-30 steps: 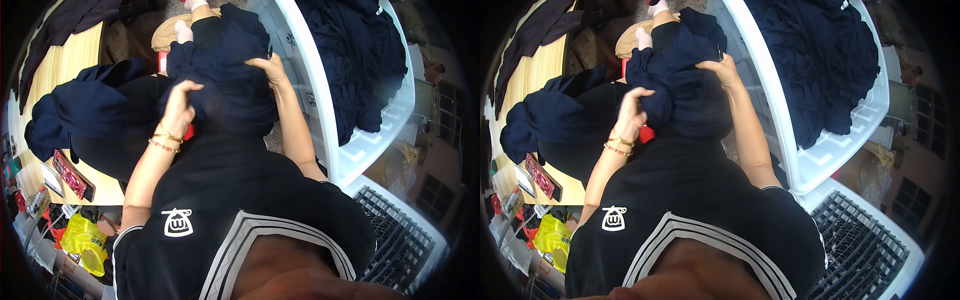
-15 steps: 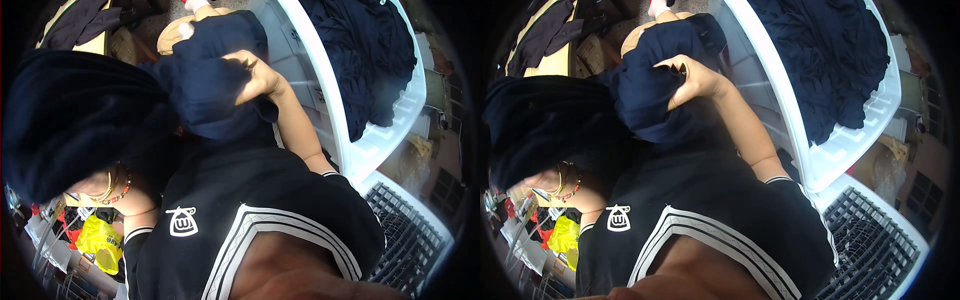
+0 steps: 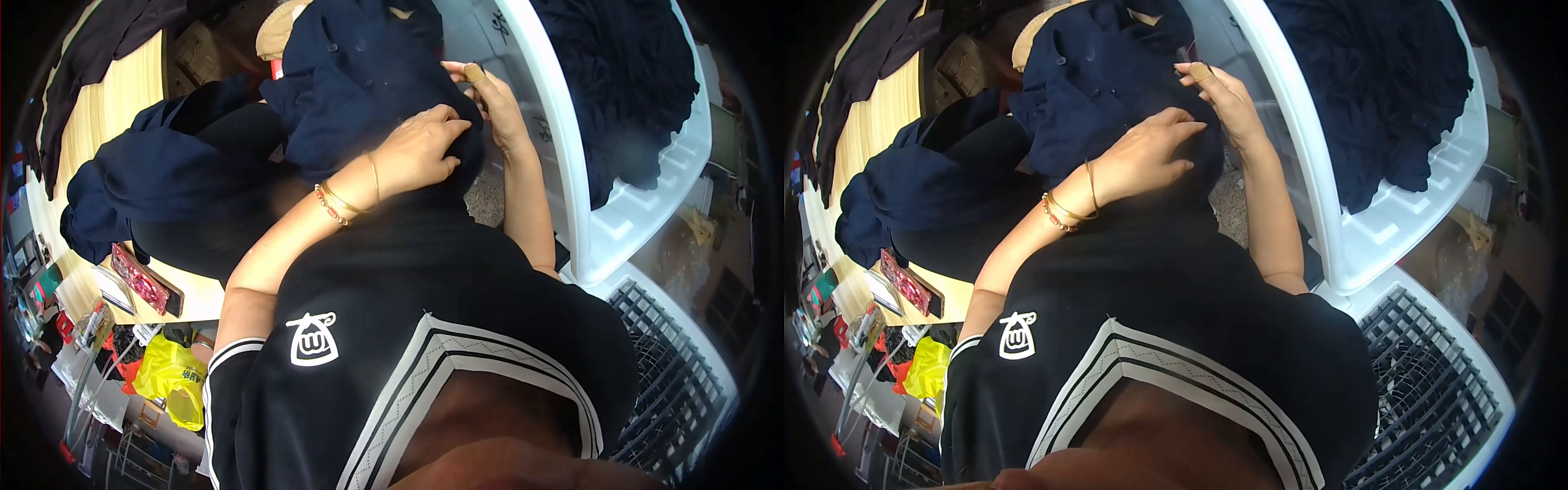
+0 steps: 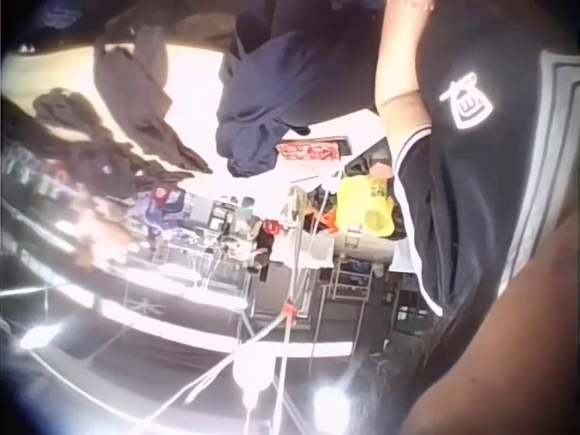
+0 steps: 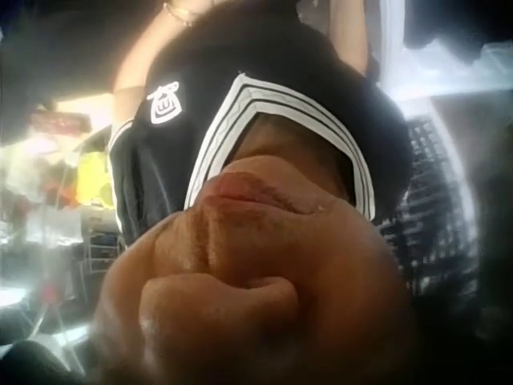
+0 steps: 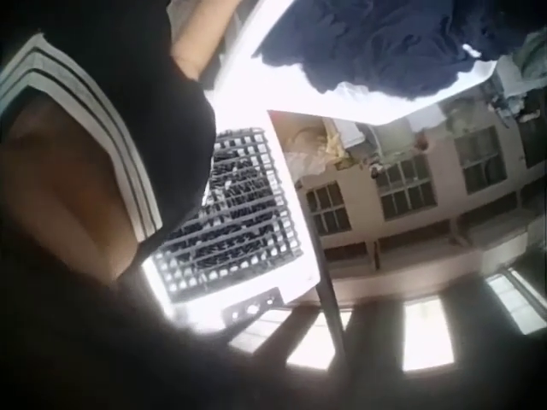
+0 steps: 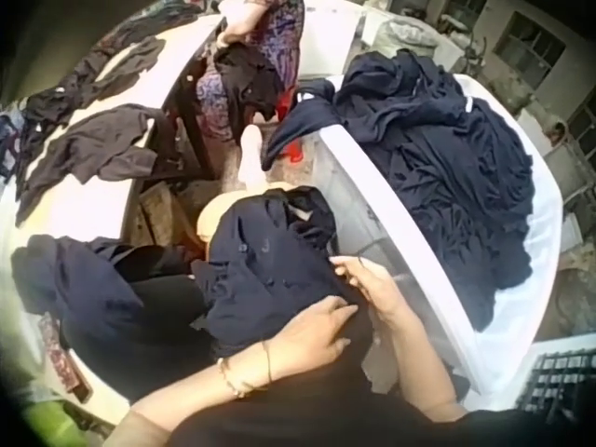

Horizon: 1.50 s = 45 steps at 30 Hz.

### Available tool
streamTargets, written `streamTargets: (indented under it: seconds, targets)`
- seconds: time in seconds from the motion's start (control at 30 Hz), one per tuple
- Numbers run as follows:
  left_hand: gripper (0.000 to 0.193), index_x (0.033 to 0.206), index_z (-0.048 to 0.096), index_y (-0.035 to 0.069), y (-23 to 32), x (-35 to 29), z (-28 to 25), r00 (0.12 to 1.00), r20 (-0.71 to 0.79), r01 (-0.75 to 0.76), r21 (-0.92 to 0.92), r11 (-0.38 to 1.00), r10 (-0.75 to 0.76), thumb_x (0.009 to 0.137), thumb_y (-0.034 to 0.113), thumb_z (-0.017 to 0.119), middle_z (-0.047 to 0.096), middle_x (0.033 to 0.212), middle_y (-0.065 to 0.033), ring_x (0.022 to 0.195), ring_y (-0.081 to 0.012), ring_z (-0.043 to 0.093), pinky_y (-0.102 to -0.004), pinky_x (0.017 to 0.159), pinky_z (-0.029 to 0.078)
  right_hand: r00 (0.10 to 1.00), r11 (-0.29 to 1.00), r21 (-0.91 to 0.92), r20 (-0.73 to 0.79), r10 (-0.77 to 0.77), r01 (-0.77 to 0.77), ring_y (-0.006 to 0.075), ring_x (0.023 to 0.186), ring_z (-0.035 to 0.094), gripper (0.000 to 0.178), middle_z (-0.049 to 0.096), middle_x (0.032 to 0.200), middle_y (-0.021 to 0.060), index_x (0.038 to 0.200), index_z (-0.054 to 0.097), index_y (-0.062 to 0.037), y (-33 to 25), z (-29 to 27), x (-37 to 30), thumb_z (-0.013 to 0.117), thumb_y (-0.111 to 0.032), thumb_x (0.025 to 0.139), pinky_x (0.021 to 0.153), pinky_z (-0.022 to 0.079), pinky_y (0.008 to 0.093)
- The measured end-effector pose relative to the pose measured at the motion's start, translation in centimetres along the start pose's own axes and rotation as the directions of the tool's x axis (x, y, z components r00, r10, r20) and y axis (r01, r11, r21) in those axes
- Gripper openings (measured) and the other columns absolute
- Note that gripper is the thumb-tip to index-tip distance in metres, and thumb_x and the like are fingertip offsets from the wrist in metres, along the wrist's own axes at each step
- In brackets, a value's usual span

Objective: The person trims threads from dark garments using thread clippers, pulls another garment from a plastic bin, and trims loose threads on it with the clippers.

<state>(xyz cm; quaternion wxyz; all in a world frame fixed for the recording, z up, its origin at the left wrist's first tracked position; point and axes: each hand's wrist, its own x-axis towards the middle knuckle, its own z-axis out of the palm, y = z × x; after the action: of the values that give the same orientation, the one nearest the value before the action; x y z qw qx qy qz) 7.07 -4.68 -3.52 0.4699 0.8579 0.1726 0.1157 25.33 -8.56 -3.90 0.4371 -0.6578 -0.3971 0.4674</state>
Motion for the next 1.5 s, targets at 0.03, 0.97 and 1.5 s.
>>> streamTargets:
  seconds: [0.03, 0.97, 1.5]
  targets:
    - [0.048, 0.127, 0.057, 0.003, -0.5, -0.1, 0.2, 1.0, 0.01, 0.008, -0.006, 1.0, -0.008, 0.082, 0.014, 0.069, 0.052, 0.124, -0.0179, 0.11, -0.0345, 0.057, -0.0384, 0.094, 0.047, 0.999, 0.996, 0.079, -0.014, -0.033, 0.033, 0.0038, 0.077, 0.051, 0.045, 0.062, 0.102, -0.0003, 0.122, 0.064, -0.0028, 0.7, 0.1, 0.0, 0.059, -0.038, 0.095, 0.067, 0.04, 0.0182]
    - [0.012, 0.081, 0.065, 0.006, -6.1, -3.8, -8.8, 0.633, -0.545, -0.062, -0.744, 0.665, -0.55, 0.09, 0.014, 0.069, 0.056, 0.067, 0.0035, 0.059, -0.0046, 0.054, -0.023, 0.058, 0.053, 0.864, 0.771, -0.392, 0.202, -0.461, 0.503, 0.0079, 0.059, 0.051, 0.02, 0.058, 0.071, 0.0018, 0.089, 0.071, -0.0034, -2.5, 6.0, -0.6, 0.081, -0.006, 0.072, 0.055, 0.04, 0.0197]
    - [0.032, 0.116, 0.064, -0.002, -4.0, -5.3, -6.4, 0.669, -0.379, -0.022, -0.87, 0.493, -0.639, 0.087, 0.01, 0.07, 0.067, 0.095, 0.0014, 0.071, -0.001, 0.052, -0.0142, 0.062, 0.039, 0.734, 0.777, -0.197, 0.523, -0.433, 0.598, 0.0114, 0.056, 0.049, 0.026, 0.05, 0.07, 0.0, 0.093, 0.069, -0.0103, -4.7, 8.5, -1.6, 0.081, -0.012, 0.07, 0.049, 0.038, 0.0246]
